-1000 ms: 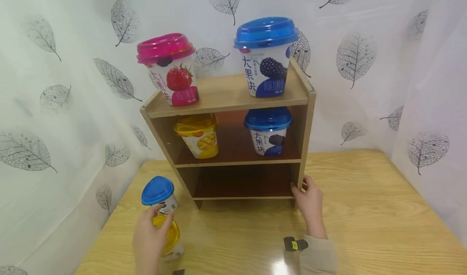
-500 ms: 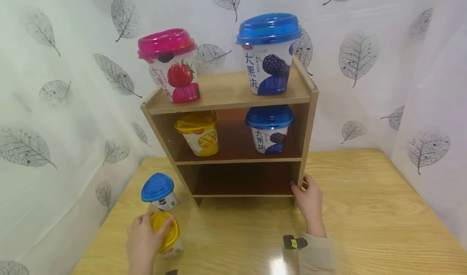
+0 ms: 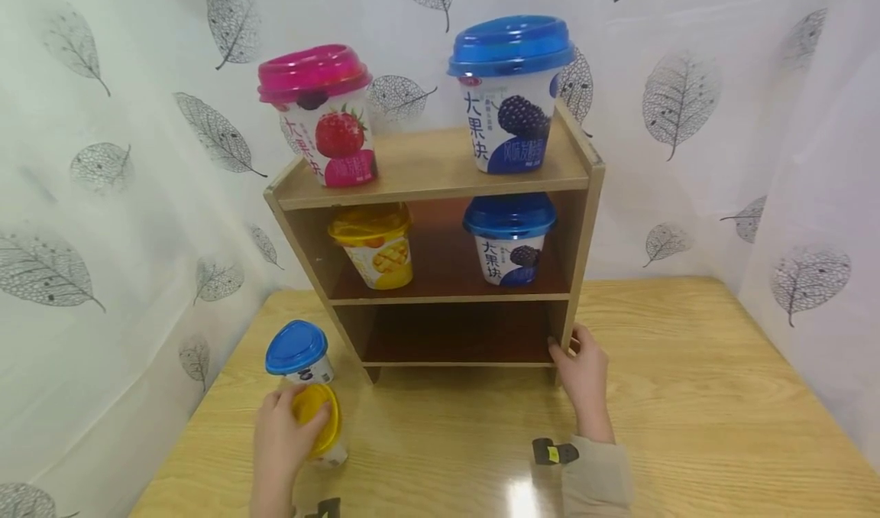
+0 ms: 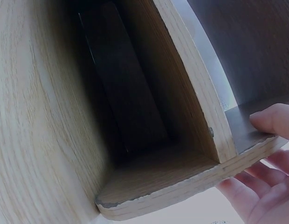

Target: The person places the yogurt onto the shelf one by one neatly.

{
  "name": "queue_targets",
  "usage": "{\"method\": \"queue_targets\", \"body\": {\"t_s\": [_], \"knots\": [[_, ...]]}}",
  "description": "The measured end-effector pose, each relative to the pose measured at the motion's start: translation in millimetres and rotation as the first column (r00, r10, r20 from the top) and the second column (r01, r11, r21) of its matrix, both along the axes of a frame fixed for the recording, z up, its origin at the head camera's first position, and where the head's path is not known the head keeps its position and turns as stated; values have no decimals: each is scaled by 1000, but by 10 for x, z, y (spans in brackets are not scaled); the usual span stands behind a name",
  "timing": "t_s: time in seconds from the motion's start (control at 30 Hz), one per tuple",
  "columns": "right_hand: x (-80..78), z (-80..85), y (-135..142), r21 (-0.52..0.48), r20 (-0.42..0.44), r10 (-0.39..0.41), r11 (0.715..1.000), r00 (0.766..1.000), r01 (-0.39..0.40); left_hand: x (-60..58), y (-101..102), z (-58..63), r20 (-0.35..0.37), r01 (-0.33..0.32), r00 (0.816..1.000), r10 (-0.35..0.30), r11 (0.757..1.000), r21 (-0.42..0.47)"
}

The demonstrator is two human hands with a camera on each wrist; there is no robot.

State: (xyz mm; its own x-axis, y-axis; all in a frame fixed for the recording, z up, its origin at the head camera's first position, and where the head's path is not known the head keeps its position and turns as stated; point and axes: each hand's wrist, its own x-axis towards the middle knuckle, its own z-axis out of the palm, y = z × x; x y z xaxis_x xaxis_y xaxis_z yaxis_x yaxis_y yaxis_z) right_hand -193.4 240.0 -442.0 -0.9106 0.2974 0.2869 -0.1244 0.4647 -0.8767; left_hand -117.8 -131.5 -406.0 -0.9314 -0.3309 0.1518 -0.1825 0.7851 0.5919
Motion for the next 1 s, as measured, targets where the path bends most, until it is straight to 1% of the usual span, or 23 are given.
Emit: {"method": "queue_targets", "body": {"t_s": [0.07,0.23,0.4,0.53,0.77,0.83,0.93,1.0], "knots": [[-6,-6,6,3,2,0,1000,1000,0,-14,9,-2,-20,27,999,-27,1000,6],[-10,-2,9,6,1,2,1000,1000,-2,-57,27,-19,-41,98,994,-97,995,21],[-15,5,5,4,-5,-3,1000,1000,3,-88,15,-50,-85,148,985,-148,989,0],[-18,3,3,4,-6,-4,1000,1000,4,-104,-3,-73,-104,193,976,-191,981,9],[-15,-7,1,5,5,-6,1000,1000,6,-126,-32,-89,-125,238,964,-234,971,22],[-11,-5,1,2,8,-2,1000,1000,2,-129,-53,-104,-140,256,958,-251,967,21],[-4,1,1,2,10,3,1000,1000,-3,-122,-93,-127,-185,284,943,-278,959,4],[4,7,1,-1,12,5,1000,1000,-5,-104,-115,-132,-212,291,935,-284,957,2]]}}
